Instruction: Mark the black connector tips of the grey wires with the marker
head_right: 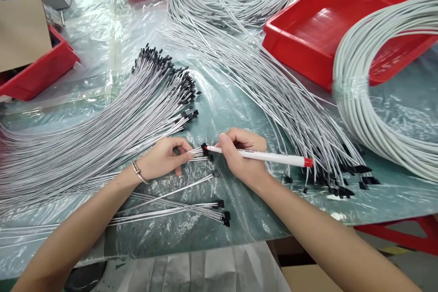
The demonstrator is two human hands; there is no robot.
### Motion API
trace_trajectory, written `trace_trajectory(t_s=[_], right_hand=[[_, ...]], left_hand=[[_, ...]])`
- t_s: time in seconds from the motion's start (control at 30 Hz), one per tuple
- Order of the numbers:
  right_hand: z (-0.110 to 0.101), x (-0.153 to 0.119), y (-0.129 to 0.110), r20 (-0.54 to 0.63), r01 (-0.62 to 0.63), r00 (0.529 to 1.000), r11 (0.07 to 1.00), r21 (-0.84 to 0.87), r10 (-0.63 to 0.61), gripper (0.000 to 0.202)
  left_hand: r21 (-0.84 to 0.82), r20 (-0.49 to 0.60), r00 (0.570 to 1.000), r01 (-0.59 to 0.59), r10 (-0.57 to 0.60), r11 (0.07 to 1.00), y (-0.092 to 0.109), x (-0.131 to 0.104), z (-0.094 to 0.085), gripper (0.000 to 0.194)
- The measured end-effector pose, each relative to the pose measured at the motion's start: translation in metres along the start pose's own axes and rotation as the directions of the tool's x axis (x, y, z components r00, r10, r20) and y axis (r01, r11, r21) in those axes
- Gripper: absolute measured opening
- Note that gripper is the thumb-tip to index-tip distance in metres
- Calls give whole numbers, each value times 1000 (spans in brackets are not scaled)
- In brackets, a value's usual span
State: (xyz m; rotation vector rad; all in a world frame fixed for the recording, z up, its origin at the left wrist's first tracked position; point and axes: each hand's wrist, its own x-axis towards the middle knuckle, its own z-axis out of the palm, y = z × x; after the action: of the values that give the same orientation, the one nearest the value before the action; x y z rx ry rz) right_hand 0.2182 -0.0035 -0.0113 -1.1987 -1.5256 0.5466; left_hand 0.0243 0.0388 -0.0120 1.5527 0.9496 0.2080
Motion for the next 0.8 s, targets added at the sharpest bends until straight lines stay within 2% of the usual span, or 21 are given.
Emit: trace_trajectory(t_s=[0.1, 0.23, 0.3, 0.43, 0.53, 0.7, 0.8], right_hand=[[0, -1, 1, -11, -13, 1000, 1000, 28, 13, 27], [0, -1, 4, -8, -132, 991, 974, 183, 135, 29], [0, -1, 6, 15, -136, 991, 981, 137, 135, 29], [-1, -1, 6, 106, -32, 994, 998, -56, 38, 16], [-1, -1, 5, 147, 16, 989, 995, -94, -2, 16], [-1, -1, 6, 176, 24, 984, 996, -84, -9, 15], [0, -1, 7, 186, 21, 983, 997, -74, -7, 15]], left_hand=[[-77, 35, 999, 36, -33, 996, 3, 0, -2, 18], [-100, 38, 998, 62, -59, 993, 6, 0, -3, 19], [-94, 36, 998, 64, -61, 994, 7, 0, -3, 20], [-100, 25, 994, 107, -105, 989, 9, 0, -3, 18], [-99, 20, 990, 142, -141, 985, 9, 0, -3, 17], [-35, -41, 999, 34, -35, 999, 2, 1, 1, 22], [64, -124, 992, 4, 4, 998, -2, 2, 4, 25]])
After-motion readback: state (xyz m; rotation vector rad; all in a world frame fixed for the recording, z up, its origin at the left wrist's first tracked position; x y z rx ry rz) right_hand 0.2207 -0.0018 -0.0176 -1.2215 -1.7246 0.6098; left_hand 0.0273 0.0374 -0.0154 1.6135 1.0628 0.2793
